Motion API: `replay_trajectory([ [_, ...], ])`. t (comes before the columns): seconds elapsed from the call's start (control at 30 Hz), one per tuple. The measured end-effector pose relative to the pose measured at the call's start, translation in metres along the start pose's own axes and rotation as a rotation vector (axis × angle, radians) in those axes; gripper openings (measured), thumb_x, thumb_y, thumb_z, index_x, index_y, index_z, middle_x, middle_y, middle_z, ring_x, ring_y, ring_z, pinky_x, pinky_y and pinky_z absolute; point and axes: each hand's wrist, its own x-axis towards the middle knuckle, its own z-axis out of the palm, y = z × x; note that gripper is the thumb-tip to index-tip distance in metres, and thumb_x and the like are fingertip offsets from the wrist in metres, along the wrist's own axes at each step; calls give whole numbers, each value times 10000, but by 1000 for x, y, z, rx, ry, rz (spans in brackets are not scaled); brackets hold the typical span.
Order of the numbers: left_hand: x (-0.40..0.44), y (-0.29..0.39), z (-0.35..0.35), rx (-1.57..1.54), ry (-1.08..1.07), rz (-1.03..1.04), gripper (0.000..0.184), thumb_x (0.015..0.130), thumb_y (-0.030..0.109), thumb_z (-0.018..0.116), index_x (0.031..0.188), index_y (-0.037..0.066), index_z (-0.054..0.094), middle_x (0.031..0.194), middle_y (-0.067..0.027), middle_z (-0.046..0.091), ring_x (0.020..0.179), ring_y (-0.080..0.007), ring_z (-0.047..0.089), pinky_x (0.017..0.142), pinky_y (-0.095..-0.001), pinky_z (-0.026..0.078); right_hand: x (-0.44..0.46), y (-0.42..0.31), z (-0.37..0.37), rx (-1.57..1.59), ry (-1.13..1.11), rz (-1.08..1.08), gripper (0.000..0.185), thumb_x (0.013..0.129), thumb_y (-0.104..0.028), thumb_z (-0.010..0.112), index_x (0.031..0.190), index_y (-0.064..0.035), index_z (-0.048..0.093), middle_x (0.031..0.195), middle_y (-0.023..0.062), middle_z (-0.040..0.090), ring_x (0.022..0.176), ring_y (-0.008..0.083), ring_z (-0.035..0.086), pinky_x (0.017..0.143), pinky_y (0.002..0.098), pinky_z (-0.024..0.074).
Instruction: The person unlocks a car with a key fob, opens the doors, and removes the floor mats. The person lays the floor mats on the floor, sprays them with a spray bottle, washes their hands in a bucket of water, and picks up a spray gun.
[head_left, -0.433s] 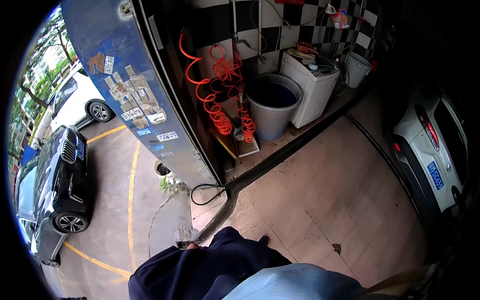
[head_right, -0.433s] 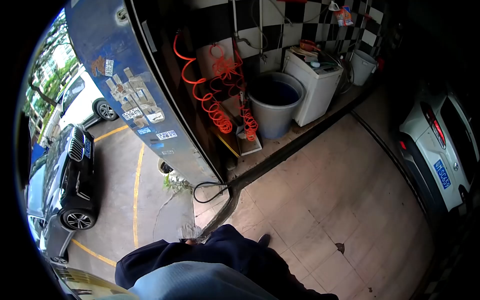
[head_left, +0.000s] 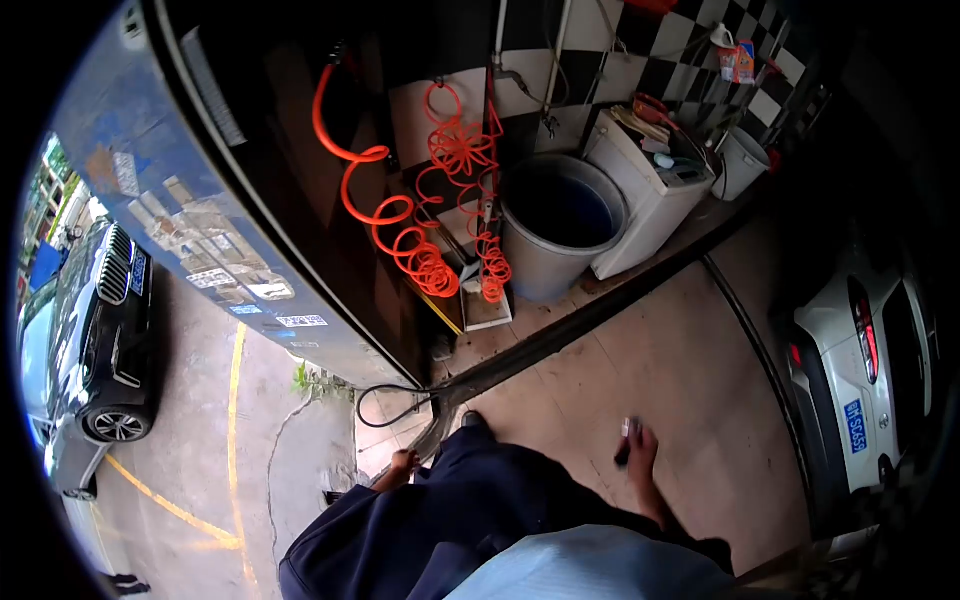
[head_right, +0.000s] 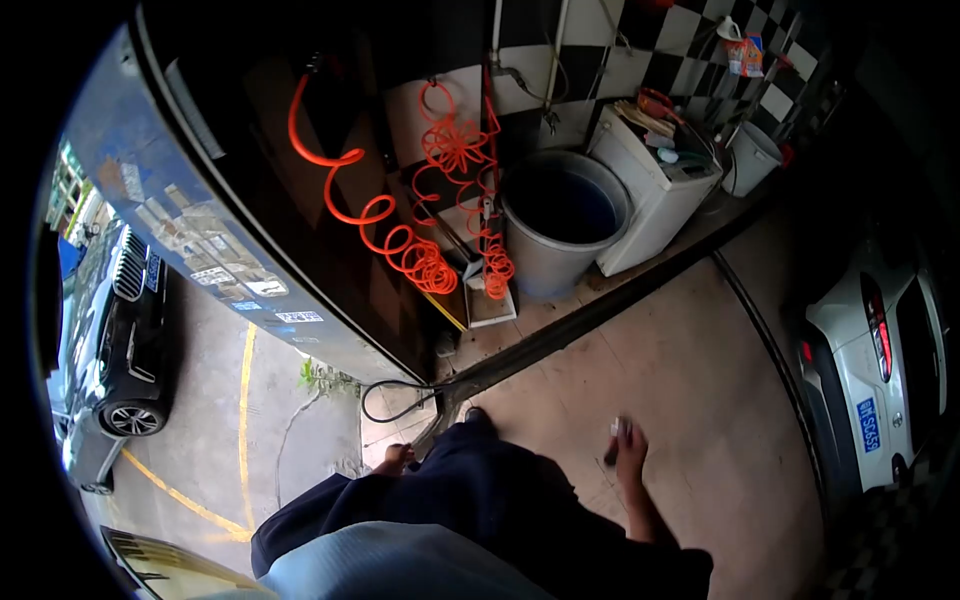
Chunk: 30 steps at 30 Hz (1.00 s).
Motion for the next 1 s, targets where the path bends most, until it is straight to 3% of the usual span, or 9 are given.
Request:
replay_trajectory([
  [0.07, 8, 60, 16, -37, -45, -105, 183, 863, 235, 505, 863, 54, 533, 628, -49, 530, 481, -152, 497, 409, -277, 379, 137, -82, 57, 293, -70, -128, 129, 894, -146, 521, 891, -21, 553, 786, 23, 582, 666, 72, 512, 584, 213, 413],
  [0.2, 15, 143, 47, 10, -1, 181, 257, 868, 319, 530, 883, 63, 550, 717, -44, 586, 610, -155, 577, 495, -265, 444, 292, -282, 147, 717, -330, -466, 218, 913, -178, 494, 986, 16, 560, 892, 79, 613, 697, 113, 534, 658, 232, 429],
  [0.27, 13, 174, 57, -107, 49, 260, 261, 862, 314, 545, 890, 55, 554, 746, -48, 604, 644, -154, 588, 509, -266, 450, 350, -332, 180, 756, -441, -663, 214, 915, -184, 490, 1010, 0, 541, 952, 100, 606, 732, 121, 540, 653, 254, 443],
  [0.37, 12, 186, 66, -282, 198, 269, 221, 861, 269, 548, 899, 52, 546, 770, -60, 612, 643, -161, 598, 507, -262, 458, 408, -378, 220, 865, -567, -640, 180, 905, -171, 507, 1001, -22, 543, 956, 90, 603, 741, 125, 543, 646, 270, 462],
  [0.47, 2, 156, 89, -430, 423, 209, 196, 865, 250, 507, 860, 56, 528, 747, -72, 579, 617, -164, 561, 488, -266, 431, 466, -411, 252, 976, -721, -534, 188, 884, -169, 547, 982, -10, 570, 899, 60, 603, 740, 120, 554, 604, 278, 483],
  [0.53, -4, 110, 102, -673, 286, 203, 183, 870, 249, 438, 760, 105, 464, 629, -21, 485, 493, -162, 462, 420, -256, 335, 499, -436, 267, 940, -799, -527, 197, 875, -179, 563, 997, -24, 576, 861, 42, 605, 729, 113, 562, 612, 272, 489],
  [0.67, -26, 20, 157, -793, 436, -257, 221, 854, 294, 393, 749, 103, 430, 660, -42, 440, 578, -192, 454, 462, -337, 342, 551, -484, 298, 898, -911, -551, 208, 847, -202, 606, 970, -35, 595, 839, 17, 592, 733, 99, 561, 601, 275, 507],
  [0.8, -34, -1, 219, -865, 531, -243, 214, 853, 275, 421, 806, 67, 448, 717, -84, 478, 618, -239, 493, 484, -384, 382, 598, -541, 329, 971, -955, -614, 126, 820, -156, 639, 862, -46, 595, 800, 30, 600, 702, 130, 581, 592, 314, 521],
  [1.0, -20, 1, 266, -980, 636, -114, 236, 852, 245, 464, 892, 13, 475, 802, -148, 535, 679, -308, 551, 516, -455, 441, 639, -674, 352, 1250, -855, -620, 146, 794, -44, 641, 880, 41, 559, 814, 137, 614, 697, 240, 617, 602, 387, 546],
])
